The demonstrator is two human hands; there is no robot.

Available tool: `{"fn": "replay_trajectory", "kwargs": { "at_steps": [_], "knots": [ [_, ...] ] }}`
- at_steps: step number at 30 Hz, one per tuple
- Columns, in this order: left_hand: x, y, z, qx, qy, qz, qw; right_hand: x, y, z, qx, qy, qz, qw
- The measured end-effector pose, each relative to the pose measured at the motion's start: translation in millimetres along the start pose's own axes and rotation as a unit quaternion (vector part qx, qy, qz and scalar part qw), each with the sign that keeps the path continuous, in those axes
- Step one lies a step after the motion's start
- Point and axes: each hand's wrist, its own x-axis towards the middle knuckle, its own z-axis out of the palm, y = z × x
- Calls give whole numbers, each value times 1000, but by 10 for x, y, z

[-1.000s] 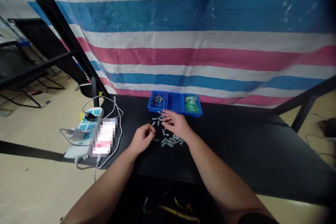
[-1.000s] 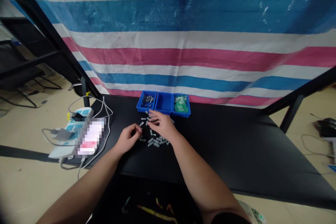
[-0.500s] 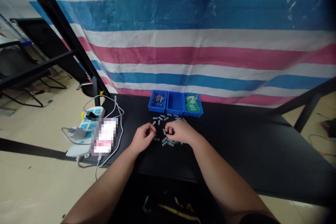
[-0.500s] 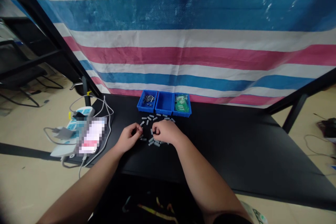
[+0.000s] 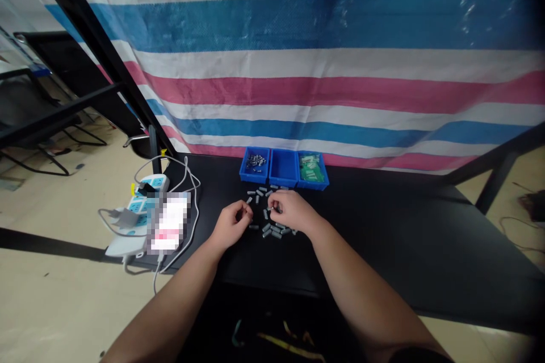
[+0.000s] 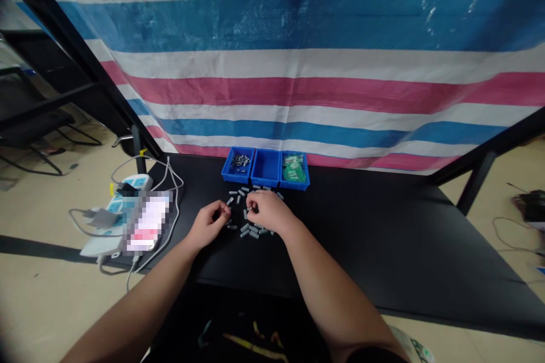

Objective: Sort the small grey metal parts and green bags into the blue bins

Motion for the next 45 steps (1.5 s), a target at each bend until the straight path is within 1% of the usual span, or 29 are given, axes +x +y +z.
{"fn": "replay_trajectory", "kwargs": {
  "at_steps": [2,5,9,10,11,14,15,16,17,18,19,20,21,22,24,25,28,29,30,31,32,34,35,36,37,40,45],
  "knots": [
    [1,0,-1,0,2,1,1000,-8,20,-39,67,9,-9,998],
    [1,0,-3,3,1,1,1000,-17,51,-53,152,9,-1,988],
    [-1,1,-4,5,-3,0,1000,-21,85,-26,244,29,-1,969],
    [-1,2,-4,4,-3,-1,1000,-24,96,-18,267,24,0,964],
    [-2,4,-5,4,-4,-2,1000,-27,110,-9,288,4,7,957],
    [-1,12,-8,4,-4,-3,1000,-26,161,39,334,-123,55,933],
    [0,15,-9,6,-3,-3,1000,-13,175,64,342,-146,70,926],
    [1,16,-9,6,-2,-3,1000,10,185,92,352,-135,80,923],
    [2,16,-8,6,-2,-2,1000,41,188,122,367,-93,82,922],
    [3,15,-7,6,-2,-1,1000,78,186,151,385,-28,78,919],
    [3,12,-5,6,-2,1,1000,118,178,177,405,38,70,911],
    [4,8,-3,7,-3,3,1000,156,167,199,422,79,61,901],
    [4,3,-2,8,-3,5,1000,188,156,214,433,98,56,894],
    [4,-2,-1,9,-4,6,1000,210,147,224,438,100,55,892],
    [4,-12,0,9,-5,3,1000,218,148,219,426,89,65,898],
    [5,-16,1,8,-5,1,1000,205,160,201,408,91,72,906],
    [6,-23,3,12,-3,-2,1000,119,237,71,306,112,78,942],
    [6,-22,4,13,-4,-2,1000,82,268,4,267,109,78,954],
    [6,-21,6,12,-4,-4,1000,43,297,-70,232,94,78,965],
    [5,-18,8,10,-3,-4,1000,4,323,-147,204,63,81,974],
    [4,-14,9,8,-1,-4,1000,-33,343,-219,183,16,84,979],
    [2,-4,8,4,1,-2,1000,-97,366,-331,147,-75,96,982],
    [1,0,6,5,0,-1,1000,-121,370,-365,123,-103,102,982],
    [0,5,3,7,-2,-1,1000,-139,368,-384,98,-119,109,982],
    [0,8,-1,10,-5,-2,1000,-149,364,-389,72,-122,117,983],
    [0,7,-9,22,-4,-8,1000,-147,336,-360,17,-105,134,985],
    [2,-13,5,18,-2,-9,1000,-122,292,-314,15,-128,125,984]
  ]
}}
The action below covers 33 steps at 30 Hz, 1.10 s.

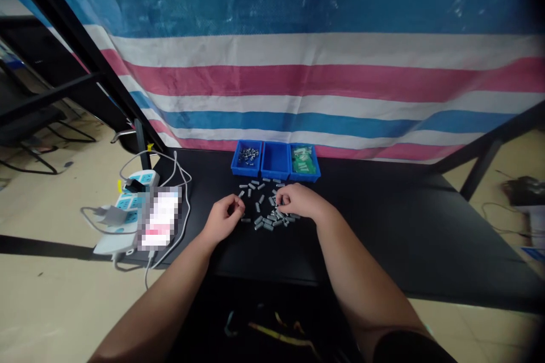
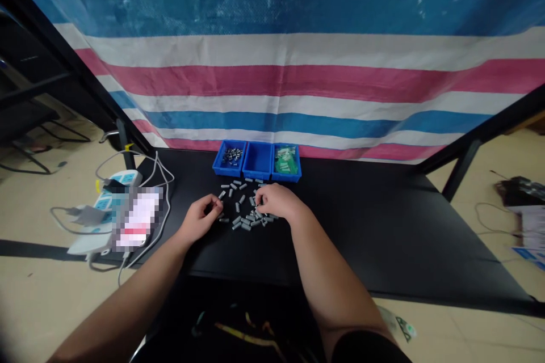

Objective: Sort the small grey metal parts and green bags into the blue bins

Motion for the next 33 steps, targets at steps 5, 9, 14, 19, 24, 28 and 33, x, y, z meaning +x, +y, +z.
{"fn": "replay_trajectory", "kwargs": {
  "at_steps": [5,9,14,19,24,28,33],
  "knots": [
    [2,10,-1,12,1,2,1000,7,42,21,-2,1,-27,1000],
    [2,22,-7,14,-1,0,1000,36,97,62,-2,-1,-42,999],
    [3,9,-1,8,5,2,1000,63,67,106,-43,28,-56,997],
    [7,4,-3,6,-3,4,1000,60,9,76,23,114,-120,986],
    [6,18,-10,13,-13,7,1000,81,45,137,173,103,-113,973],
    [4,19,-5,7,-4,-2,1000,139,100,250,247,-40,-76,965],
    [5,9,-2,-9,-10,4,1000,311,10,328,382,83,-121,912]
  ]
}}
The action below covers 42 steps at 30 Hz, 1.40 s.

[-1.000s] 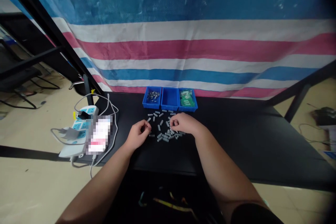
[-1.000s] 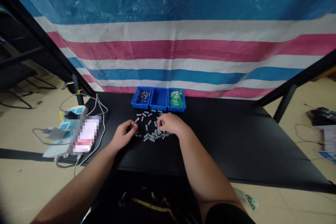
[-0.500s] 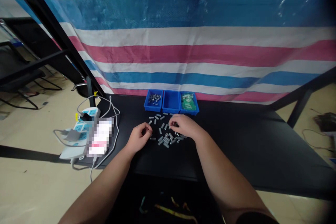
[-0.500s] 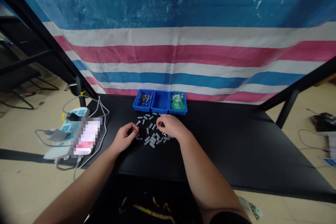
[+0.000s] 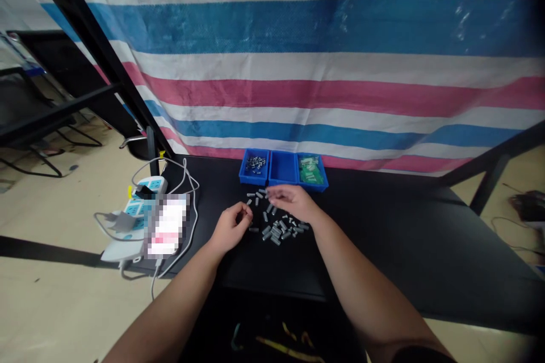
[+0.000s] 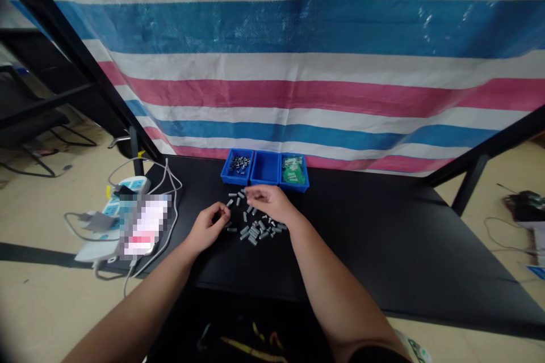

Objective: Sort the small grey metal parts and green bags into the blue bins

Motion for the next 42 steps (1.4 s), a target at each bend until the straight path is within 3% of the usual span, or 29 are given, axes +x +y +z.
{"fn": "replay_trajectory", "kwargs": {
  "at_steps": [2,5,11,16,24,27,35,42],
  "knots": [
    [0,-2,-2,-5,4,4,1000,54,-3,51,28,56,-61,996],
    [1,-5,-6,-5,5,9,1000,54,-4,83,-18,54,-81,995],
    [-7,-17,-6,-1,-1,10,1000,-111,-129,-26,-260,-44,-25,964],
    [-14,-18,-5,2,2,8,1000,-193,-215,-116,-312,-154,63,935],
    [-8,-38,1,11,-1,2,1000,-203,-254,18,-452,-84,88,884],
    [-9,-48,5,9,-3,1,1000,-217,-300,62,-486,-63,67,869],
    [-11,-35,0,7,-6,-3,1000,-186,-207,12,-449,-116,-5,886],
    [-11,2,-6,5,-6,8,1000,-150,-188,48,-413,-97,-70,903]
  ]
}}
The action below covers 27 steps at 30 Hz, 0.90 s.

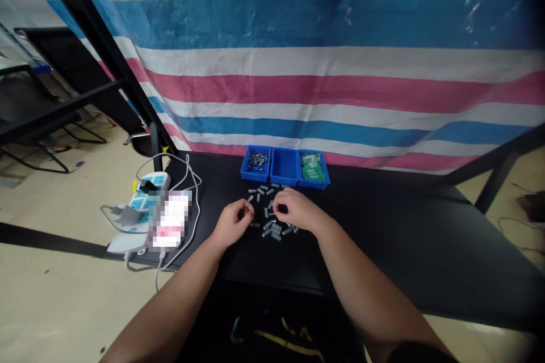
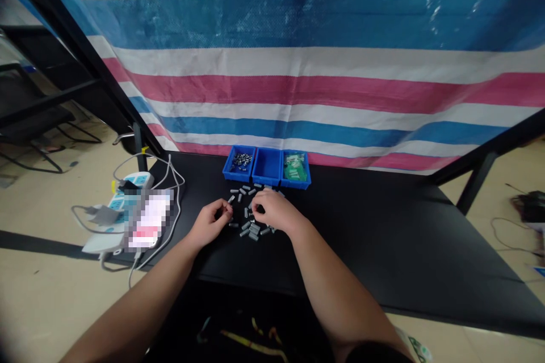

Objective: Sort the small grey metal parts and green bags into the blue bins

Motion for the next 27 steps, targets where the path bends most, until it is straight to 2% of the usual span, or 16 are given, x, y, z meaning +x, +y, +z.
{"fn": "replay_trajectory", "kwargs": {
  "at_steps": [8,15,27],
  "knots": [
    [2,3,-3,7,-2,-1,1000,31,-32,91,6,3,1,1000],
    [2,-9,5,1,-2,-9,1000,74,-129,87,-44,24,50,997],
    [1,11,4,-3,5,-3,1000,67,-158,120,-98,20,65,993]
  ]
}}
